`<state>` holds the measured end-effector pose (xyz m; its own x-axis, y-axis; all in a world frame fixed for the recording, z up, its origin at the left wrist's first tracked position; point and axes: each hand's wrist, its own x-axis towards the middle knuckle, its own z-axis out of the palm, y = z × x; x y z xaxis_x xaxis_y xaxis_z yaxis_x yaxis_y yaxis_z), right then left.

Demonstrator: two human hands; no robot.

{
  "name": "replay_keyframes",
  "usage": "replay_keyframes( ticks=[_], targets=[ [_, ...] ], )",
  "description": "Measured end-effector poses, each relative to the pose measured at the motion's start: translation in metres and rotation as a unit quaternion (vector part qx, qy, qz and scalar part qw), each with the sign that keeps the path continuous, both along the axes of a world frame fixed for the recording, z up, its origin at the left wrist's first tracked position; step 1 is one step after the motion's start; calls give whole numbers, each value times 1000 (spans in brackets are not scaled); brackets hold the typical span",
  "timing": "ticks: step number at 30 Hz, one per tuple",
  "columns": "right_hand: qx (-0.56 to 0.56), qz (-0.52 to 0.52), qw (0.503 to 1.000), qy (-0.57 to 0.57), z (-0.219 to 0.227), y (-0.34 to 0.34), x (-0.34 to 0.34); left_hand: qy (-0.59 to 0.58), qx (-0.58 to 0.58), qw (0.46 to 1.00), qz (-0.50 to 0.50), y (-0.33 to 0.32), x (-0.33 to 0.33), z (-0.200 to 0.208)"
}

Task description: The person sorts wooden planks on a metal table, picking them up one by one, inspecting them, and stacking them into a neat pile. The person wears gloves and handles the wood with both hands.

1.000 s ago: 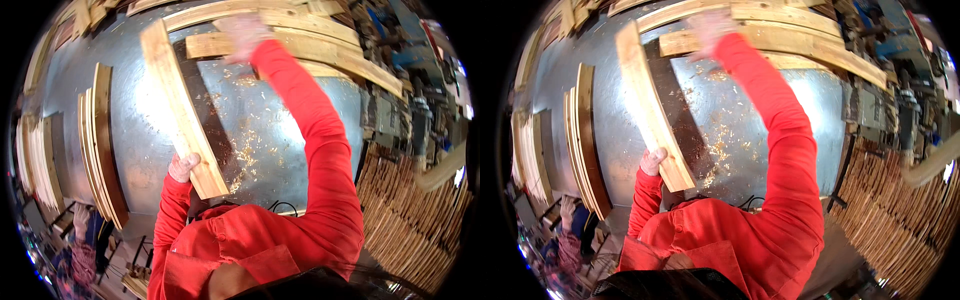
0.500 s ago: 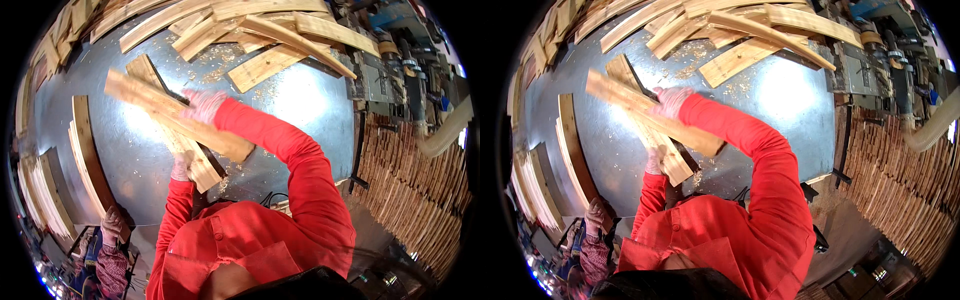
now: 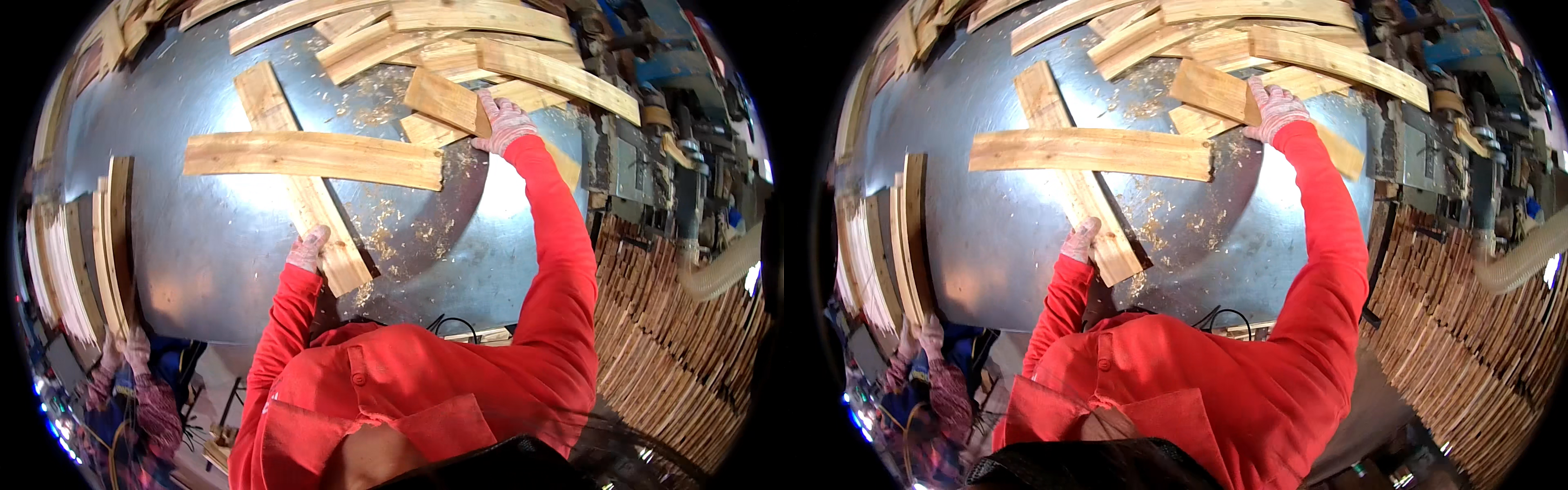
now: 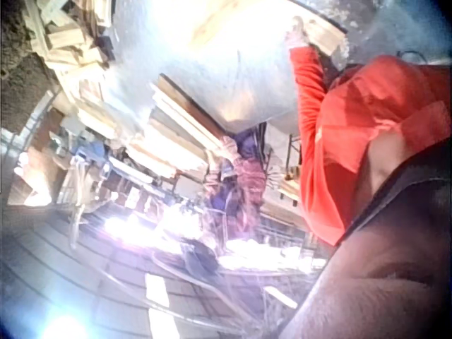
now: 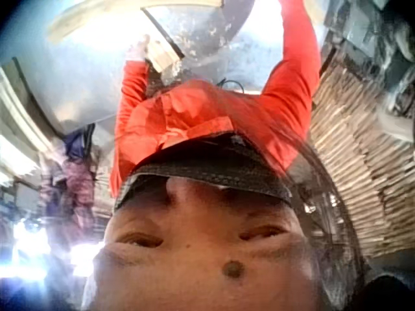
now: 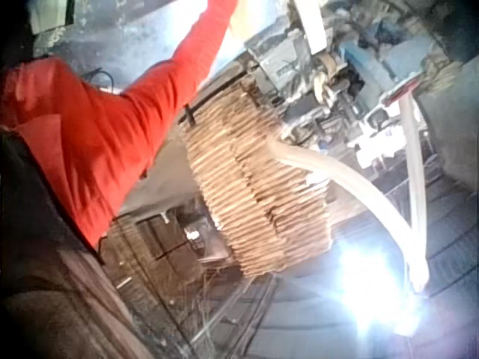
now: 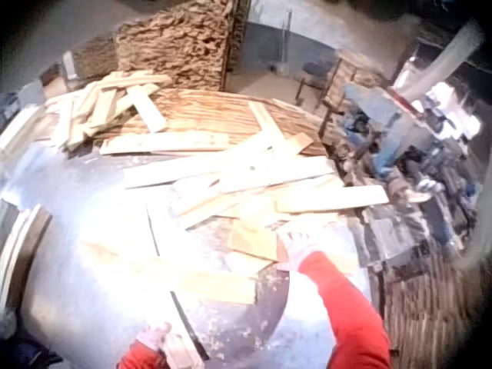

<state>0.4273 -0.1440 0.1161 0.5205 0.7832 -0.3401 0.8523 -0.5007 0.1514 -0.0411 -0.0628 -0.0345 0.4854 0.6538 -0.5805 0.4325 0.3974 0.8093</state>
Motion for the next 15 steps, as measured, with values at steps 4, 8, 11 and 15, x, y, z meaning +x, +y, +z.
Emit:
replay_keyframes(
  ticks=[4,8,11,15],
  targets=[
    [65,-28,981,182,78,69,-89,146,-1,977,-157,11,24,64],
    [196,88,943,254,25,141,-195,105,356,903,-216,7,10,40],
    [-47,64,951,300,15,143,-236,174,285,923,-193,11,-6,47],
    [80,-63,890,444,-27,122,-267,53,81,995,15,35,-1,63]
  ],
)
